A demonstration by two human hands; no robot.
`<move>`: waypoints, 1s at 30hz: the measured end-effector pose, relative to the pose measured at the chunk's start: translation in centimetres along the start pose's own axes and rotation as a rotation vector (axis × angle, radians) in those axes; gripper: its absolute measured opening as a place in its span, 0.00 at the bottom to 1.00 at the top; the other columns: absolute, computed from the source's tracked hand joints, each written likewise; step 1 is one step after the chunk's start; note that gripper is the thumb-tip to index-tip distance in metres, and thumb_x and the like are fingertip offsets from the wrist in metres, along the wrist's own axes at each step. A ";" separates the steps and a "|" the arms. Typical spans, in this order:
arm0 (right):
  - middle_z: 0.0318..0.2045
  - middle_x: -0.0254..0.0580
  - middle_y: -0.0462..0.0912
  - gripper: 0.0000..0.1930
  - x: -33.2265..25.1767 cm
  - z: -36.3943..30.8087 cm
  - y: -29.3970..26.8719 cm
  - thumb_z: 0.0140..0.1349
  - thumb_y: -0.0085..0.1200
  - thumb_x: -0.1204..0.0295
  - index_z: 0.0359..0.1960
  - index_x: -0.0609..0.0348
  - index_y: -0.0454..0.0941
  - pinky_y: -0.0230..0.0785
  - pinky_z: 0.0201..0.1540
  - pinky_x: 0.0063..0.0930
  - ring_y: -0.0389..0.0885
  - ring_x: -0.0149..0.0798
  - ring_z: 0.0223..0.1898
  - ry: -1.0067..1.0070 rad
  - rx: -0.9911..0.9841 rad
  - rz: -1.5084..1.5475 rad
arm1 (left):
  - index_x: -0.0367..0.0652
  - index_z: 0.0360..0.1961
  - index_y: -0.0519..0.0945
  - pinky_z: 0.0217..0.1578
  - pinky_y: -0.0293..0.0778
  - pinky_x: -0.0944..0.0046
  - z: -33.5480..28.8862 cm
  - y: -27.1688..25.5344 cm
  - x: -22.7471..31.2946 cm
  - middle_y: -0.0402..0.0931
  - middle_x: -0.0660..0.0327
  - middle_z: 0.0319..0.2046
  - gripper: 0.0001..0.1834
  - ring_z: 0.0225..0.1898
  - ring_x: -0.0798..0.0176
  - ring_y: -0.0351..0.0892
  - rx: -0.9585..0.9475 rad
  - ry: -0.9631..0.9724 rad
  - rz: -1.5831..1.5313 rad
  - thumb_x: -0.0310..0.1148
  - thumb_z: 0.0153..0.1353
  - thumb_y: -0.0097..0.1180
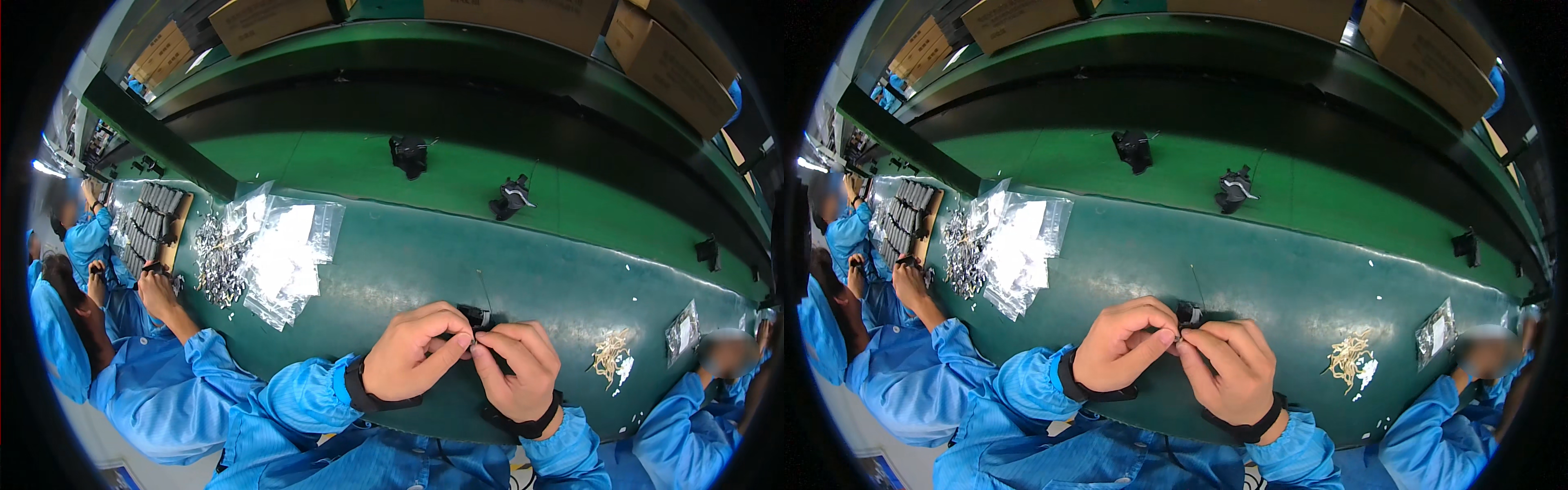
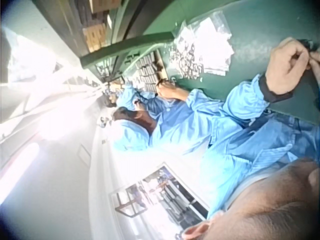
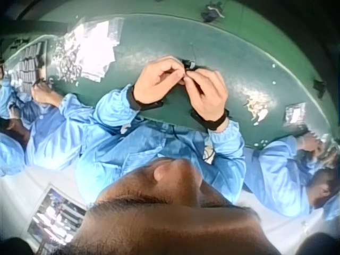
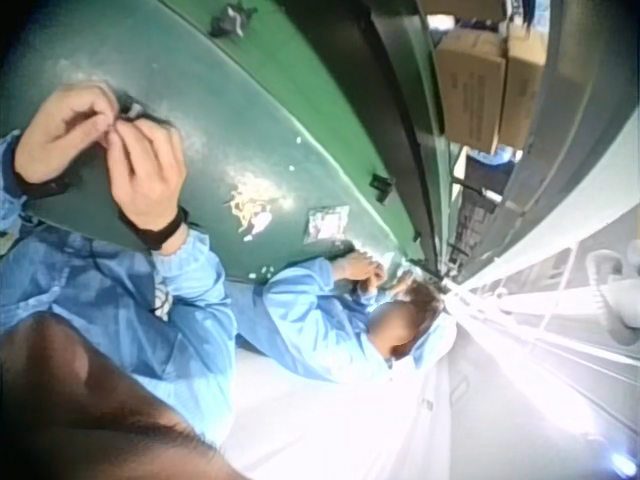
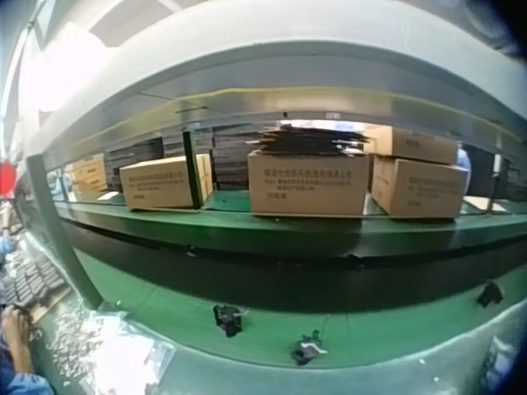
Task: Assembling small plastic components with pins at a factory workbench.
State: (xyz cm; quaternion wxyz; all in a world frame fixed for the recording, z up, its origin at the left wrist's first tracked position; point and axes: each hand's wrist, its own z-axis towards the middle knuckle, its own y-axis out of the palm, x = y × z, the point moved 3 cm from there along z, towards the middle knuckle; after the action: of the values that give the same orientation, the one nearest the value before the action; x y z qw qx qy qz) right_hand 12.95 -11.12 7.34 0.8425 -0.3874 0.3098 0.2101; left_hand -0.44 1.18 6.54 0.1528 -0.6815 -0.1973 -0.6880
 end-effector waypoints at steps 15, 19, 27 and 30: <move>0.38 0.48 0.86 0.02 1.7 -1.6 0.2 0.66 0.60 0.80 0.38 0.65 0.80 0.78 0.41 0.31 0.85 0.40 0.36 0.326 0.045 0.215 | 0.33 0.45 0.74 0.42 0.81 0.62 -0.3 0.0 -0.8 0.78 0.53 0.40 0.07 0.41 0.60 0.84 0.010 0.056 0.053 0.27 0.77 0.48; 0.41 0.51 0.87 0.05 1.8 -2.1 0.7 0.74 0.52 0.78 0.42 0.69 0.75 0.82 0.44 0.27 0.87 0.34 0.40 0.451 0.067 0.511 | 0.33 0.48 0.71 0.48 0.81 0.60 -0.4 -0.3 -0.9 0.75 0.53 0.44 0.12 0.46 0.63 0.80 0.069 -0.008 -0.094 0.33 0.81 0.41; 0.41 0.53 0.88 0.07 1.6 -1.7 0.6 0.75 0.51 0.77 0.44 0.72 0.76 0.85 0.45 0.30 0.90 0.38 0.40 0.483 0.051 0.605 | 0.41 0.50 0.65 0.47 0.76 0.67 0.4 -0.5 -2.5 0.72 0.59 0.45 0.10 0.47 0.70 0.75 0.017 0.022 -0.241 0.31 0.76 0.52; 0.39 0.51 0.89 0.07 1.0 -1.6 -0.6 0.74 0.54 0.78 0.44 0.73 0.78 0.85 0.44 0.29 0.90 0.38 0.39 0.520 0.050 0.540 | 0.45 0.49 0.63 0.45 0.75 0.70 0.8 -0.1 -2.6 0.68 0.63 0.45 0.27 0.46 0.72 0.74 0.008 -0.038 -0.242 0.10 0.58 0.63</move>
State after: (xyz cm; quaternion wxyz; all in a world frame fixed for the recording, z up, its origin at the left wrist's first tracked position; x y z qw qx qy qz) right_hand 13.48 -12.65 6.17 0.6593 -0.3114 0.6092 0.3117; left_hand 0.30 1.48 3.88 0.0680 -0.6649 -0.2837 -0.6876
